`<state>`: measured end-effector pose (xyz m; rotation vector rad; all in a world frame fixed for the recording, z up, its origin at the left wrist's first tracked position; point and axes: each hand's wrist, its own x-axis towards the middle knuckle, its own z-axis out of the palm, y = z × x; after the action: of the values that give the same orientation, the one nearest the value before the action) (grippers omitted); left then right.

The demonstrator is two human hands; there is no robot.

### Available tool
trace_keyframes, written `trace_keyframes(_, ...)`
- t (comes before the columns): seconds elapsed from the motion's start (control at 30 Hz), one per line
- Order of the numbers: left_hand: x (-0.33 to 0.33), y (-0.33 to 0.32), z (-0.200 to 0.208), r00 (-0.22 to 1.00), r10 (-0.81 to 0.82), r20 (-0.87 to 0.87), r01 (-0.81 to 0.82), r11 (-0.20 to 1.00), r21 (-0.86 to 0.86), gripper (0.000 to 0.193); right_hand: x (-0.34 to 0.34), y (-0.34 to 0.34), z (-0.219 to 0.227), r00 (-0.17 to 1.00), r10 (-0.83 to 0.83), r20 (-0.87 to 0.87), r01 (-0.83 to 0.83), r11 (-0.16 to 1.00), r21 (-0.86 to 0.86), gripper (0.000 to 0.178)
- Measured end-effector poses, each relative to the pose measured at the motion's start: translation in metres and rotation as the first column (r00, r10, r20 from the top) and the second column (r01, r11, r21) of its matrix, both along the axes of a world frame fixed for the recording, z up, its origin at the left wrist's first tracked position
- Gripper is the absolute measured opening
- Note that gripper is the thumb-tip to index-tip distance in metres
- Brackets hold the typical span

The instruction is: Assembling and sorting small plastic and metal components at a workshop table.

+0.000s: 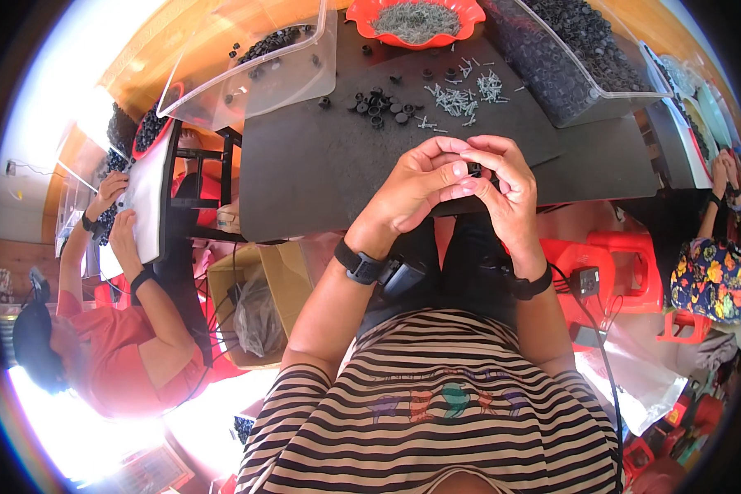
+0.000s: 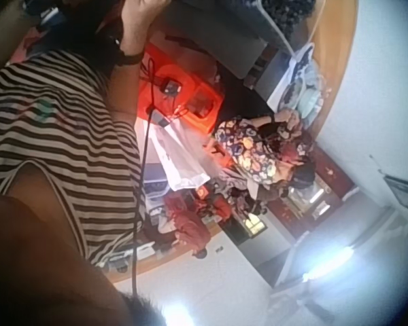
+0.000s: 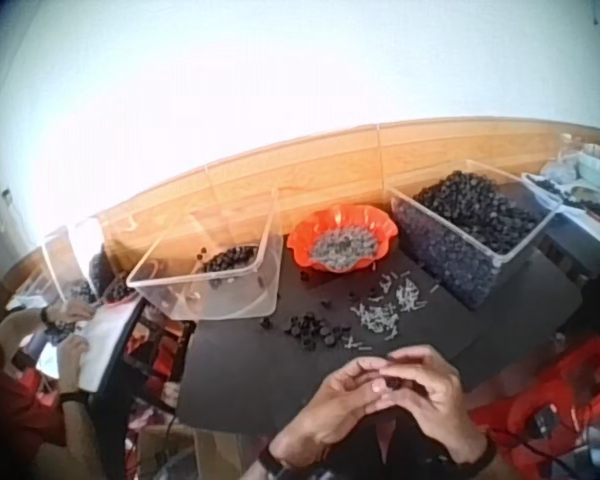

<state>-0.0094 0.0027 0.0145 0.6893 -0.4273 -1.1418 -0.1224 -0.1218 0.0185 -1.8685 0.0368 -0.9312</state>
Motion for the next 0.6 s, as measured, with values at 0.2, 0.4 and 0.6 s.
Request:
trace_keyframes(0.2,0.000,-0.003,-0.005,0.999,0.008,0.049,-0.006,0.999,-0.044,0.027,0.000,0.000,0.001,0.994,-0.065,0.085,0.065,0.998,0.001,0.027)
trace_keyframes(0.4,-0.001,-0.001,-0.012,0.996,0.047,0.079,-0.042,0.998,-0.055,0.026,0.000,0.000,-0.002,0.981,-0.151,0.119,0.166,0.978,-0.125,0.027)
trace_keyframes(0.6,-0.001,0.003,0.000,0.955,0.023,0.297,-0.061,0.991,0.121,0.024,-0.005,-0.003,-0.013,0.995,-0.081,0.063,0.080,0.997,0.021,0.024)
